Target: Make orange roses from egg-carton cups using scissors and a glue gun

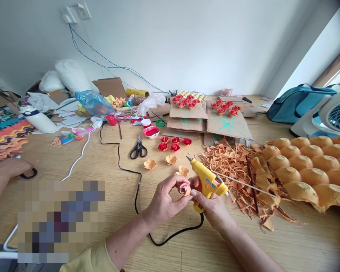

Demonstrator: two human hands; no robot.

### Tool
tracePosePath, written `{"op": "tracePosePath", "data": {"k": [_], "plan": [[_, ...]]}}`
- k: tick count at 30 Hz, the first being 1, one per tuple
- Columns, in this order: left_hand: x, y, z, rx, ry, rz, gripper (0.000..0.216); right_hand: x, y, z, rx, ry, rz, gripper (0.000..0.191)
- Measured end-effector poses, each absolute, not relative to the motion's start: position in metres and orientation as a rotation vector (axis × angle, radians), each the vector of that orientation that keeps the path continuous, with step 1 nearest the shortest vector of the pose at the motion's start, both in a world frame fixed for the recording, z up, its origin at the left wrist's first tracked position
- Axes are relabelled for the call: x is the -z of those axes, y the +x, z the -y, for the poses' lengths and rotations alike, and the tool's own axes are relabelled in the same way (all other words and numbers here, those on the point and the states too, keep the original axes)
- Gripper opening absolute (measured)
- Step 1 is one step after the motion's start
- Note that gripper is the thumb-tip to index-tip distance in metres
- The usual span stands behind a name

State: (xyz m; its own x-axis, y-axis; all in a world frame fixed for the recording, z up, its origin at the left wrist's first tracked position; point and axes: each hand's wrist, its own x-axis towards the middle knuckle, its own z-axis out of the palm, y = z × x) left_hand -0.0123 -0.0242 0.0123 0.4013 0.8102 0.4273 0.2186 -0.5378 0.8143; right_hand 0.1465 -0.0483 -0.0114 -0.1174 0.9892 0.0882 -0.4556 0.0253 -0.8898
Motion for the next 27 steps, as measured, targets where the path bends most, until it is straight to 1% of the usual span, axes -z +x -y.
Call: {"op": "tracePosePath", "data": {"k": [5, 13, 19, 27], "plan": [[-0.013, -0.012, 0.025, -1.124, 1.985, -0.883, 0.008, 0.014, 0.146, 0.049, -1.449, -0.779, 0.969, 0.026], [-0.016, -0.01, 0.026, -1.147, 1.974, -0.872, 0.007, 0.019, 0.147, 0.049, -1.43, -0.77, 0.987, 0.024], [-0.017, -0.009, 0.028, -1.174, 1.973, -0.883, 0.011, 0.024, 0.147, 0.049, -1.393, -0.818, 0.996, 0.022], [-0.018, -0.009, 0.029, -1.192, 1.955, -0.889, 0.008, 0.019, 0.147, 0.049, -1.391, -0.806, 1.008, 0.024]]}}
